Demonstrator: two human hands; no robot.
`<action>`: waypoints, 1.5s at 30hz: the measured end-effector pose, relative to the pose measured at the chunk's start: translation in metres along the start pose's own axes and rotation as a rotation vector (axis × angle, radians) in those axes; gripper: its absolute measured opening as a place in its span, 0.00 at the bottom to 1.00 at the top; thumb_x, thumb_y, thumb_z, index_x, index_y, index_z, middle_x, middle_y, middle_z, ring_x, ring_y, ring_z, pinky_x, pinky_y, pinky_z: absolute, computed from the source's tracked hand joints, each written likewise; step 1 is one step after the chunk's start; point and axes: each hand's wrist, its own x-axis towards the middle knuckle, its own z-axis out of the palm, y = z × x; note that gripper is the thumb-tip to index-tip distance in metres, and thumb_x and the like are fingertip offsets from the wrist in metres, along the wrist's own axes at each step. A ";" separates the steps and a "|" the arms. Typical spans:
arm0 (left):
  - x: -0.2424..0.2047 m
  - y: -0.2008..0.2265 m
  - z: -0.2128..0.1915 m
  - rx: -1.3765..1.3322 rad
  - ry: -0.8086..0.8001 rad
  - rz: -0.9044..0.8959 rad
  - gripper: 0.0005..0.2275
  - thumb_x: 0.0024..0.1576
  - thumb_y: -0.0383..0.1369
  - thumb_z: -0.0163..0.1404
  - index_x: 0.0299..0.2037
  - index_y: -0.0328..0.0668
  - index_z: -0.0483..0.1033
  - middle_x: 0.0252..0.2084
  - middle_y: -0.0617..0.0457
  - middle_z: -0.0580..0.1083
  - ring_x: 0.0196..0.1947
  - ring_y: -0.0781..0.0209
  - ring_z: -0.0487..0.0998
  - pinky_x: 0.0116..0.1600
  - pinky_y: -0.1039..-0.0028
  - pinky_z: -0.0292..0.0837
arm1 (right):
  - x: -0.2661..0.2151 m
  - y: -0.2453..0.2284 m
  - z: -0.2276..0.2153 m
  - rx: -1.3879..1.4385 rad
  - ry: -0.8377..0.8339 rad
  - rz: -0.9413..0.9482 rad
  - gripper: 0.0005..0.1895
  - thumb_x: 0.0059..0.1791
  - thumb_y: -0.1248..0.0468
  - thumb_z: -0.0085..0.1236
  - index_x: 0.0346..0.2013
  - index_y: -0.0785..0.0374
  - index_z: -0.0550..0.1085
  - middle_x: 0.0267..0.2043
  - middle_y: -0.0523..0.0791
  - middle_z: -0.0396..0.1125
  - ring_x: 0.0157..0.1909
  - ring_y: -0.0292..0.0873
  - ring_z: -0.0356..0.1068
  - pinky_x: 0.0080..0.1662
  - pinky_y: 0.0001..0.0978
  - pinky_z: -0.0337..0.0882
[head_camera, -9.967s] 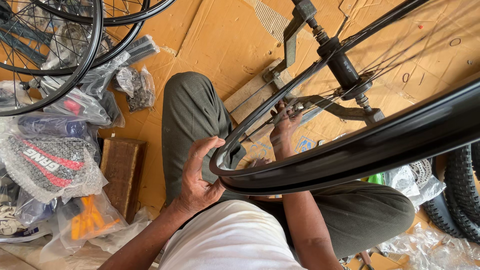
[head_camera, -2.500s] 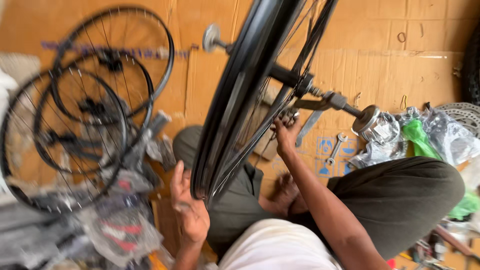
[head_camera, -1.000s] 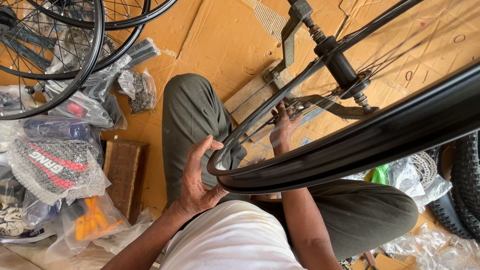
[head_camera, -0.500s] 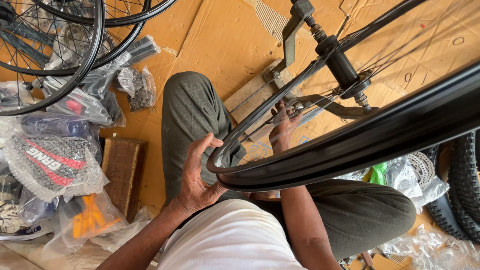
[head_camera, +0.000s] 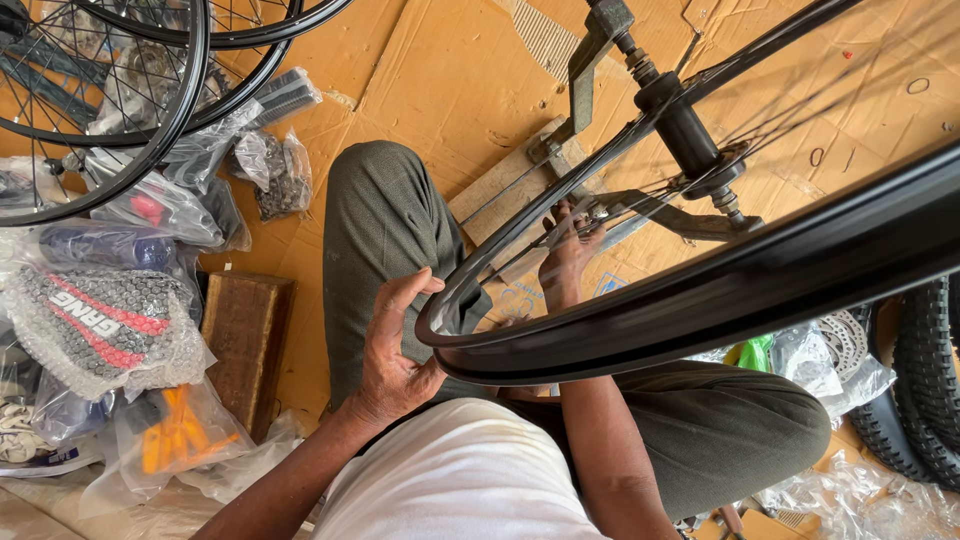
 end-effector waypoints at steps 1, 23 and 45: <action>0.000 0.000 0.000 0.002 0.003 0.001 0.35 0.58 0.44 0.61 0.70 0.34 0.59 0.59 0.45 0.69 0.62 0.54 0.71 0.69 0.62 0.69 | -0.001 -0.003 0.001 -0.006 -0.007 0.005 0.33 0.49 0.73 0.64 0.64 0.60 0.58 0.44 0.44 0.65 0.46 0.43 0.72 0.43 0.38 0.77; -0.005 -0.007 0.001 0.027 0.018 -0.024 0.31 0.58 0.43 0.61 0.67 0.36 0.64 0.58 0.45 0.69 0.62 0.53 0.72 0.68 0.63 0.72 | -0.005 -0.018 0.015 -0.066 0.132 0.155 0.44 0.45 0.71 0.65 0.66 0.53 0.48 0.38 0.44 0.65 0.47 0.48 0.76 0.47 0.48 0.78; 0.003 -0.014 0.001 0.165 -0.057 -0.026 0.17 0.58 0.30 0.61 0.55 0.35 0.74 0.53 0.44 0.75 0.52 0.51 0.79 0.58 0.66 0.78 | -0.008 -0.011 0.005 -0.067 -0.019 0.028 0.31 0.52 0.70 0.61 0.67 0.62 0.57 0.50 0.50 0.67 0.49 0.47 0.72 0.46 0.45 0.76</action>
